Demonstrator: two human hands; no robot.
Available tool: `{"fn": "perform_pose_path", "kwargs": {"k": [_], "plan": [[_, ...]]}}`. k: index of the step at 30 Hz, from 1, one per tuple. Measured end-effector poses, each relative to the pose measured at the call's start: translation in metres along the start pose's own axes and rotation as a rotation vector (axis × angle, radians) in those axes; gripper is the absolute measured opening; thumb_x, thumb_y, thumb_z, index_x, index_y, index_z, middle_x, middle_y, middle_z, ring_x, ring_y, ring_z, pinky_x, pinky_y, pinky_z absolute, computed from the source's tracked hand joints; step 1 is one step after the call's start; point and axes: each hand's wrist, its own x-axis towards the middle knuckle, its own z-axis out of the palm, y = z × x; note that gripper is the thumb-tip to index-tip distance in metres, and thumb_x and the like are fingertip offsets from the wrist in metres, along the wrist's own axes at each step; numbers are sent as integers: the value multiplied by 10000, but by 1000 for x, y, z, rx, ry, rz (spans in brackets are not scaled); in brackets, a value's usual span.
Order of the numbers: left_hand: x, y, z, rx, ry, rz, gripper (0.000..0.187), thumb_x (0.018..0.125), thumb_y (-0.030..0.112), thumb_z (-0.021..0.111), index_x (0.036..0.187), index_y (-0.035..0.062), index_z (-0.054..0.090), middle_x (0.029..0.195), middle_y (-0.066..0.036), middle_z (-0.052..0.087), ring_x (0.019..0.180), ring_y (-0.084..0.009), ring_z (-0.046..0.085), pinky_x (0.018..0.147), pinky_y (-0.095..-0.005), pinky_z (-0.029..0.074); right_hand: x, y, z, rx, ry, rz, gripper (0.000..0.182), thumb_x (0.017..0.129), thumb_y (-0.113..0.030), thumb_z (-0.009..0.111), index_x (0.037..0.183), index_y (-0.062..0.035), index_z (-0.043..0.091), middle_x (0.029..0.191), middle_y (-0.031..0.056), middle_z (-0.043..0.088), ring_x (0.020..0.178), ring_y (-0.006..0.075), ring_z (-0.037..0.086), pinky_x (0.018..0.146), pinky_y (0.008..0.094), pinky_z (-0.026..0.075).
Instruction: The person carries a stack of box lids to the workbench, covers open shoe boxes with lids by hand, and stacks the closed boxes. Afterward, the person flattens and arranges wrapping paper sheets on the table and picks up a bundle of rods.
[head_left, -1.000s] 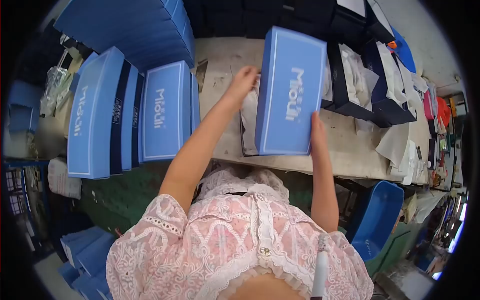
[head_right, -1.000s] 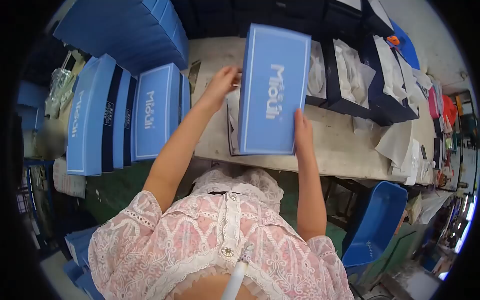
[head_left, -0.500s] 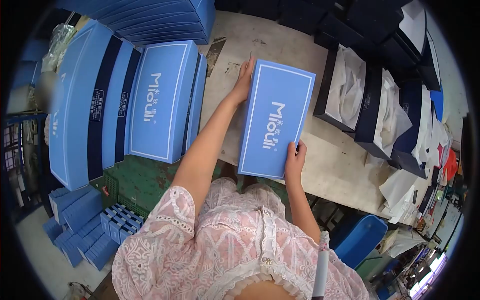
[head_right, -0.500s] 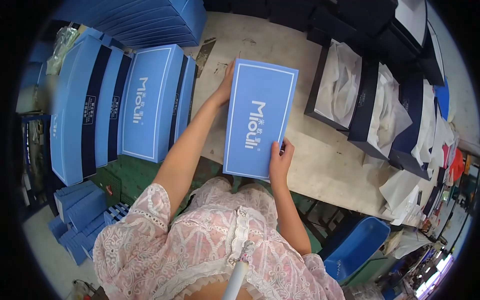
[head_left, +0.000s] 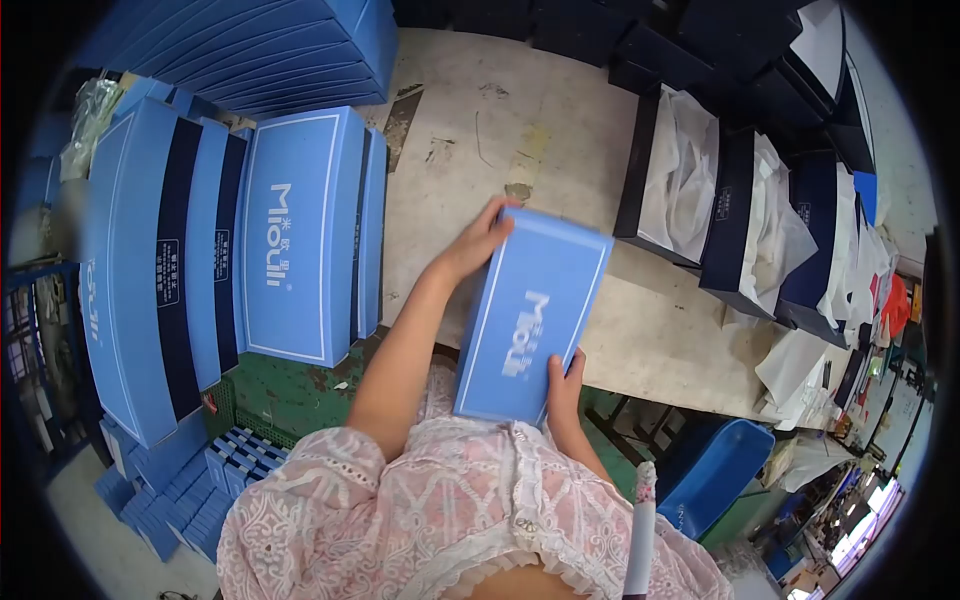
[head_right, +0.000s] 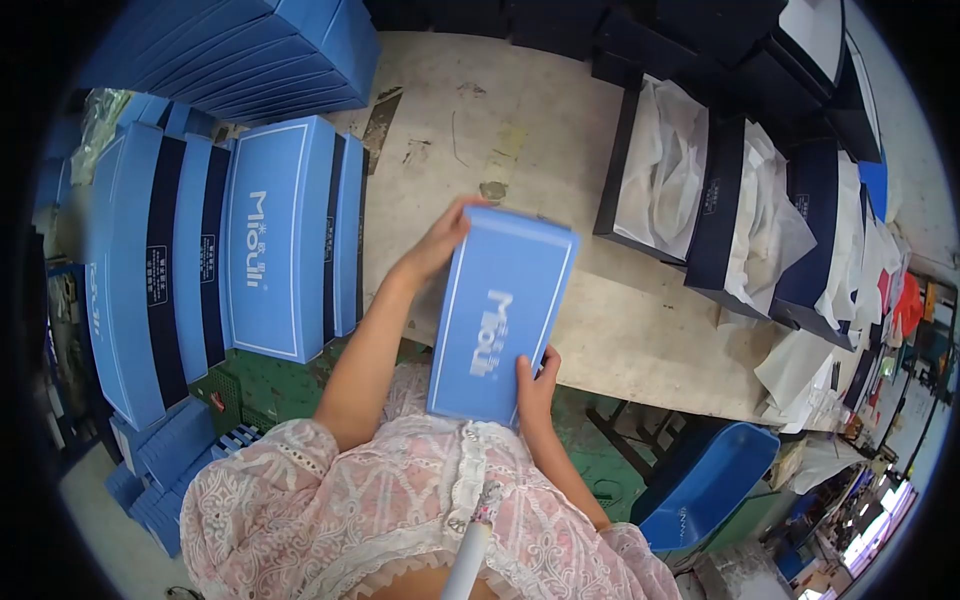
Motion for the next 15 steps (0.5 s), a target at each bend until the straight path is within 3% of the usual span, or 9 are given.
{"fn": "perform_pose_path", "kwargs": {"k": [2,4,6,10,15], "plan": [[-22,3,19,33,-23,-45,629,828,577,438,1209,78,386,1153,-79,460,1079,-174,416,925,-302,330,12,-8,-11,-73,-72,-32,495,864,-153,478,1279,2,259,1251,160,353,1166,241,365,988,355,279],[-26,7,29,46,-64,-66,663,810,602,442,1217,83,384,1162,-79,460,1087,-175,420,940,-296,321,61,-39,-8,158,41,-182,444,893,-217,429,1264,-2,311,1226,145,400,1155,241,381,991,343,277],[-27,4,31,49,-57,-70,622,830,580,430,1187,72,398,1119,-82,475,1054,-169,435,919,-289,333,101,-72,-20,117,-95,-176,507,931,-401,284,1223,-5,404,1177,136,466,1123,237,415,971,323,294],[-38,-7,33,129,22,11,499,889,492,370,1111,48,422,1010,-71,497,956,-143,461,852,-273,363,109,-54,-36,-83,-239,-383,470,940,-360,262,1048,13,527,1054,146,518,991,242,485,876,314,352],[-35,-13,34,224,75,48,442,914,435,326,1079,39,431,946,-53,500,881,-126,468,798,-257,376,103,-69,-31,47,-187,-270,424,939,-333,301,1057,9,523,1050,138,535,1004,234,489,893,307,353]]}}
